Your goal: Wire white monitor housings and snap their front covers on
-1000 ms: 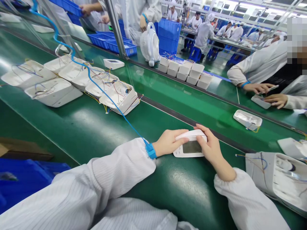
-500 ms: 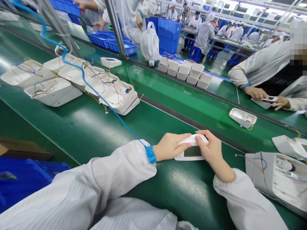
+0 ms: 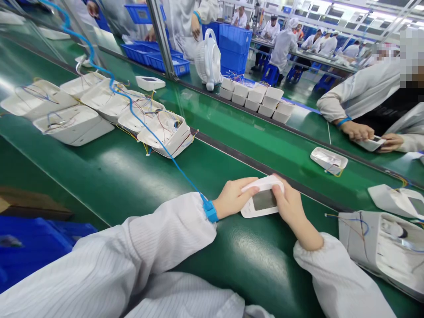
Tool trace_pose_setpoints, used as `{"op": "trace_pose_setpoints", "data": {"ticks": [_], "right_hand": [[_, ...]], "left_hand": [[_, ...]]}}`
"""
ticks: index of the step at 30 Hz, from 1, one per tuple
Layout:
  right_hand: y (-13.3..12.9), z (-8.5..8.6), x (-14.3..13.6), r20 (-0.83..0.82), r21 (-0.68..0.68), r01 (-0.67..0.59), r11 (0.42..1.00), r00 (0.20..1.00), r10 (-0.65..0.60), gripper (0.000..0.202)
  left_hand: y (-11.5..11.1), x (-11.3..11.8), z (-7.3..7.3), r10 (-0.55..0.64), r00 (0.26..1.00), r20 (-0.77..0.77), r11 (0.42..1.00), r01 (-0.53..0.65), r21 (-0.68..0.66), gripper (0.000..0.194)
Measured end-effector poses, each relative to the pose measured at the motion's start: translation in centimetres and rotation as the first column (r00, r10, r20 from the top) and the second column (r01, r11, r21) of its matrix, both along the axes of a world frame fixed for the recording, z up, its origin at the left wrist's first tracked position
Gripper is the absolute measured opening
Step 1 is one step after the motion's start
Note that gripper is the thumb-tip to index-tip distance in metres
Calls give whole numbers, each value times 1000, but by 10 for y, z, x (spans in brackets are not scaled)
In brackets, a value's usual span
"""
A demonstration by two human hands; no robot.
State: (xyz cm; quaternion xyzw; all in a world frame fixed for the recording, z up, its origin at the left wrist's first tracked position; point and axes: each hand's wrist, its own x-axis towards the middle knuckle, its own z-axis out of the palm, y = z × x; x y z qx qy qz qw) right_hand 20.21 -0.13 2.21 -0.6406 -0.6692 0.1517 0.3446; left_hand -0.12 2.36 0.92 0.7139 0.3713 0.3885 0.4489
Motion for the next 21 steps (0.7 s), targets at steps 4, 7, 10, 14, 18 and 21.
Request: {"op": "trace_pose_setpoints", "data": {"ticks": [4,7,10,14,18,21], "right_hand": [[3,3,5,82,-73,-61,995,994,67,52],[3,4,7,64,-53,-57,997,996,60,52],[5,-1,10,-46,-49,-61,997,997,58,57],[8,-15,9,-326,77,-111,991,936,130,69],[7,-26,0,-441,-18,-226,974,876,195,63],[3,-24,-5,-399,-54,-206,977,901,168,46]], "left_hand": [[-5,1,-1,-34,999,11,999,34,-26,38],[-6,1,-1,-42,999,-3,999,42,-7,39],[0,1,-5,-13,1000,19,1000,13,-6,39],[11,0,-10,107,984,143,992,-96,-80,46],[19,-2,-10,159,956,248,985,-136,-106,55],[23,-2,-9,105,973,208,994,-104,-15,50]]}}
